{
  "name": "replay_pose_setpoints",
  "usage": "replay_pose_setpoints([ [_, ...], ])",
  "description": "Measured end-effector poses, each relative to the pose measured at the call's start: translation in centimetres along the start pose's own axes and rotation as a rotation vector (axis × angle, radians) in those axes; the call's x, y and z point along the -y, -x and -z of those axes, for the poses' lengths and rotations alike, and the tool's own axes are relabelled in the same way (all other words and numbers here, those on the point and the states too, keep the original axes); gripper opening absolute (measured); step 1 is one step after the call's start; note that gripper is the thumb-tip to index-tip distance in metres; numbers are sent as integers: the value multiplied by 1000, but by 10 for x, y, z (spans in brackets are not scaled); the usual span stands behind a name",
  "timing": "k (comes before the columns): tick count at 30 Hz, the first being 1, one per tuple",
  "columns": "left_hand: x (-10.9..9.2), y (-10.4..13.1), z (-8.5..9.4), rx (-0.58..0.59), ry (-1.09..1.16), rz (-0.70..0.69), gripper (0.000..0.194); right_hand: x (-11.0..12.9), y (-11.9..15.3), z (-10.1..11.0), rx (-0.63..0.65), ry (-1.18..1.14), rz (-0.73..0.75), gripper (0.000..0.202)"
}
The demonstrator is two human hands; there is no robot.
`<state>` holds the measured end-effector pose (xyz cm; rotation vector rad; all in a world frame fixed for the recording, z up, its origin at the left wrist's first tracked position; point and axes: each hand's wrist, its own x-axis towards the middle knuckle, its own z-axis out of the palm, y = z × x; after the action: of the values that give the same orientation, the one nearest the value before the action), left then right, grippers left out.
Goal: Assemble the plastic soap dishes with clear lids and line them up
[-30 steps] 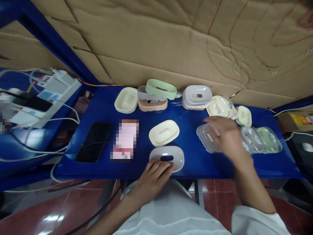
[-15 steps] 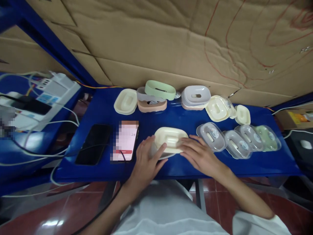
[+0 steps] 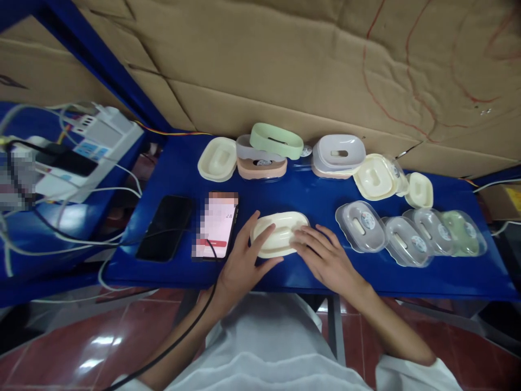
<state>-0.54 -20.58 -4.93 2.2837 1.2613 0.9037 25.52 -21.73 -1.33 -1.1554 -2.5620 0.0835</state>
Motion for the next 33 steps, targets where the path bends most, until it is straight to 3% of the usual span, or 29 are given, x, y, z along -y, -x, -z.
replay_pose_setpoints([
  [2,1,-2,0,-9,5,9,66,-4,-2,-2,-19,-29,4,32],
  [5,-1,-5,0,-21,-7,25,76,-12,-2,0,-107,-144,-25,31],
  [8,-5,-7,-1,-29,-69,8,79,-19,4,4,-216,-205,-175,33],
  [12,-8,-6,0,35,-116,-101,53,-25,13,2,-311,-156,-359,28],
  [15,-10,4,12,45,-23,-184,33,-28,18,-6,-299,-139,-416,26],
  [19,-16,24,32,-91,89,-192,33,-29,20,-14,-205,-168,-380,27],
  [22,-18,28,33,-158,72,-168,31,-22,19,-17,-107,-231,-296,33],
  [25,-16,15,20,-158,64,-160,30,-14,19,-18,-108,-254,-287,52],
  [29,-13,-17,6,-136,52,-215,27,-11,20,-21,-210,-223,-340,84],
  [33,-9,-39,6,20,-31,-208,24,-15,22,-20,-325,-228,-414,95],
])
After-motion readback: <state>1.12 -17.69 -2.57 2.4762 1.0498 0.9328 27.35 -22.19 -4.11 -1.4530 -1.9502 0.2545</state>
